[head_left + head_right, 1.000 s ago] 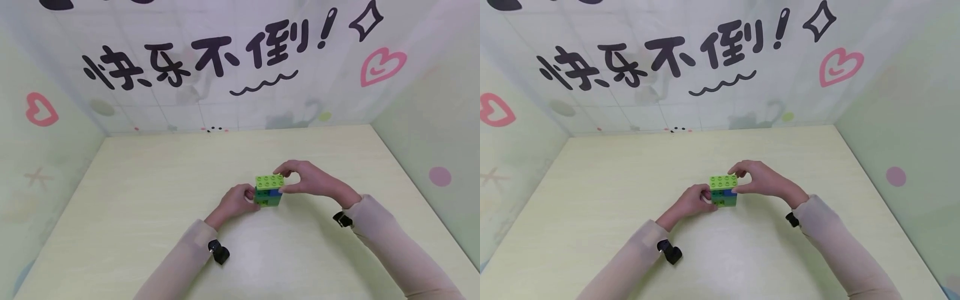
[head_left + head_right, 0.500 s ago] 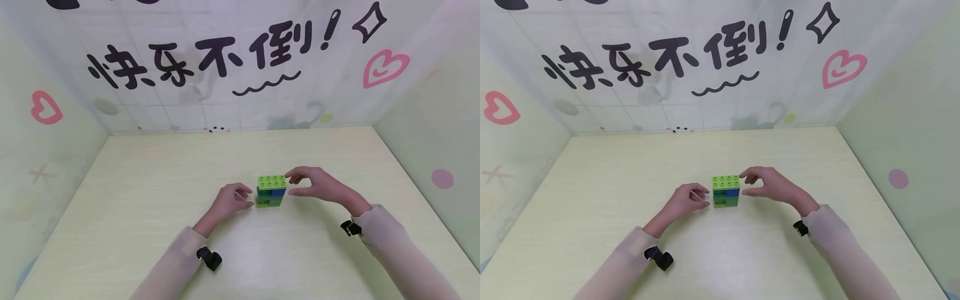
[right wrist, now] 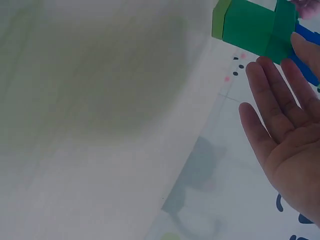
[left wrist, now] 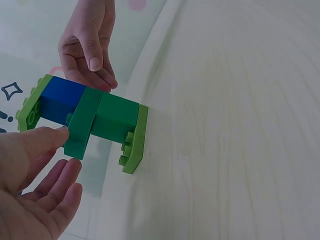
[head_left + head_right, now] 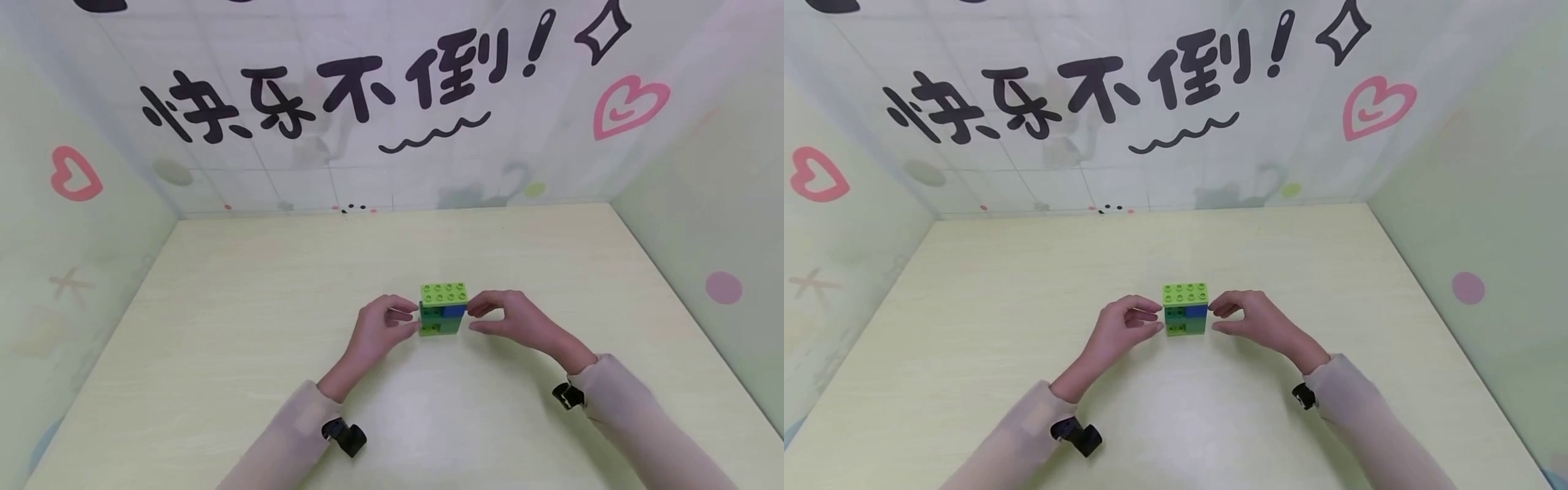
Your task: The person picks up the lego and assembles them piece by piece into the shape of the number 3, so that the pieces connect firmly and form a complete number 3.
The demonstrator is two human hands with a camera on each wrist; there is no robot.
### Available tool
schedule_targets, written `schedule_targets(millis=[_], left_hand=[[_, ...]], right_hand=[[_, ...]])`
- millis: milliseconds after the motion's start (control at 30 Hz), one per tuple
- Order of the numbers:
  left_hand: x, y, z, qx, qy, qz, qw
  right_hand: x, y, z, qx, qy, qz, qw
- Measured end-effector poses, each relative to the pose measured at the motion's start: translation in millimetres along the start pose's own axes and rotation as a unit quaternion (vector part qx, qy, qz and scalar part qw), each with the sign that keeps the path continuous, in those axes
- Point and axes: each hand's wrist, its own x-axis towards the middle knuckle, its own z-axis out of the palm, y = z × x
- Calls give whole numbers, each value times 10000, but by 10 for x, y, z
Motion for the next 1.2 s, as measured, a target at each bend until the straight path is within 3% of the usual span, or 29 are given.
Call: schedule_targets(millis=[167, 567, 1200], left_hand=[[4, 15, 48, -49, 145, 135, 9998], [75, -12, 116, 57, 94, 2, 9999], [141, 1, 72, -173, -120, -97, 9997]], right_hand=[[31, -4, 78, 88, 225, 74, 9997], [81, -17, 187, 719, 759, 392, 9937], [123, -1, 212, 710, 934, 427, 9922]])
